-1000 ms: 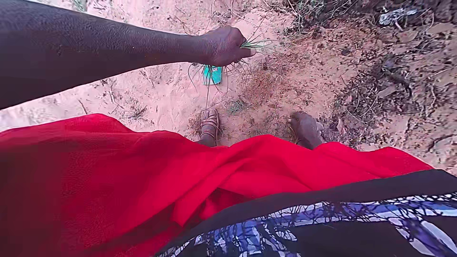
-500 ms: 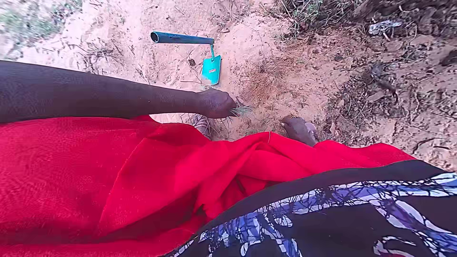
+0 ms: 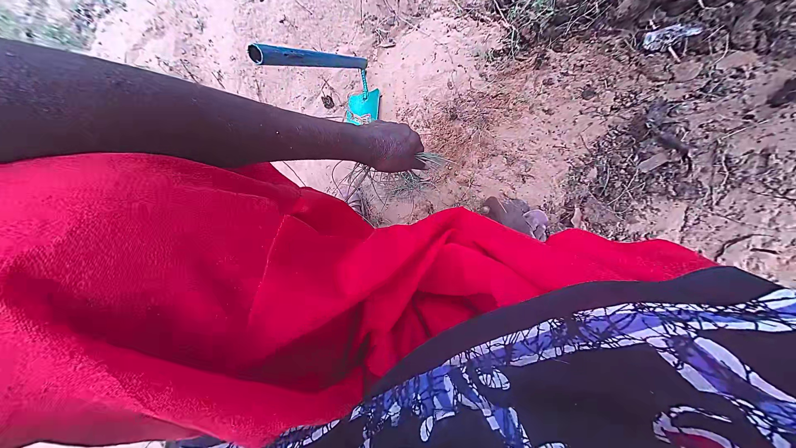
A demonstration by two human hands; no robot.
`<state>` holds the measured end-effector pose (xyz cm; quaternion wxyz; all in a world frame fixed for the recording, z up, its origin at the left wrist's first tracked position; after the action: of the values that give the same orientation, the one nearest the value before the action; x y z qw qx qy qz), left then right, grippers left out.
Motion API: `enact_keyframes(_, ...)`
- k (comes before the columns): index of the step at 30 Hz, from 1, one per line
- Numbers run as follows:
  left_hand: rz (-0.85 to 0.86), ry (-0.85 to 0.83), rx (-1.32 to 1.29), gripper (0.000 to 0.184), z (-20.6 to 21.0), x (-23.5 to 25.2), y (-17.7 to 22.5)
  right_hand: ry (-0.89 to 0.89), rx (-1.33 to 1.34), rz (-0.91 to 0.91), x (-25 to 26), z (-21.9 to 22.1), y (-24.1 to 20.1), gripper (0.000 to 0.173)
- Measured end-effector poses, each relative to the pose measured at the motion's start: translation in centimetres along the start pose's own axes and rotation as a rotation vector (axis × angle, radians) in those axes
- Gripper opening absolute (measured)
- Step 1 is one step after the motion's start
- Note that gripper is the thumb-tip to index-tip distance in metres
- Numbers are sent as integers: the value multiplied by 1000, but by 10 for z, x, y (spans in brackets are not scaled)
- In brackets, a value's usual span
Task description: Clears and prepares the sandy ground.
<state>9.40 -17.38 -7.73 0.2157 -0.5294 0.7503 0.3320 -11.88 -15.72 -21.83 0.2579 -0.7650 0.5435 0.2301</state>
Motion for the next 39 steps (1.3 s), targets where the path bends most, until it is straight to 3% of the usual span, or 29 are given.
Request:
enact_keyframes(2,5,-1,-58,51,3,5,-1,33,42,61,-9,-9,8,37)
enact_keyframes(5,10,-56,-58,49,13,10,0,304,222,130,-4,-19,52,32)
enact_keyframes(7,18,-62,-41,49,13,12,-1,454,382,197,-4,-33,89,36)
enact_keyframes(10,20,-42,-62,49,8,16,-2,519,421,303,6,-44,127,45)
enact_keyframes(16,18,-71,-64,49,9,20,9,493,172,-24,57,-51,96,35)
enact_keyframes(20,52,-58,-79,47,10,22,7,542,165,38,60,-57,99,24)
enact_keyframes(24,27,-4,-183,45,12,17,-1,609,399,133,47,-72,106,24)
enact_keyframes(27,38,99,-321,41,5,13,-7,609,439,87,51,-100,87,24)
enact_keyframes(30,58,281,-521,40,-16,11,-22,470,155,-49,89,-104,62,29)
enact_keyframes(33,-56,463,-840,44,-29,10,-49,406,-51,-232,124,-81,47,30)
enact_keyframes(36,-101,592,-1102,46,-37,6,-61,454,49,-213,124,-82,49,21)
enact_keyframes(39,-82,641,-1152,46,-44,5,-61,514,285,-127,119,-84,64,22)
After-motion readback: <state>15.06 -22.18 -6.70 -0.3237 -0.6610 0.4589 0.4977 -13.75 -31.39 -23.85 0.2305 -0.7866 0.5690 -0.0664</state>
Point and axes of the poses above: each hand's wrist, its own x-axis towards the middle knuckle, its own z-axis out of the palm, y = z × x, the point moved 10 cm from there along x, towards the middle knuckle, and after that the axes turned 8 degrees about -x, right-handed, at the moved point
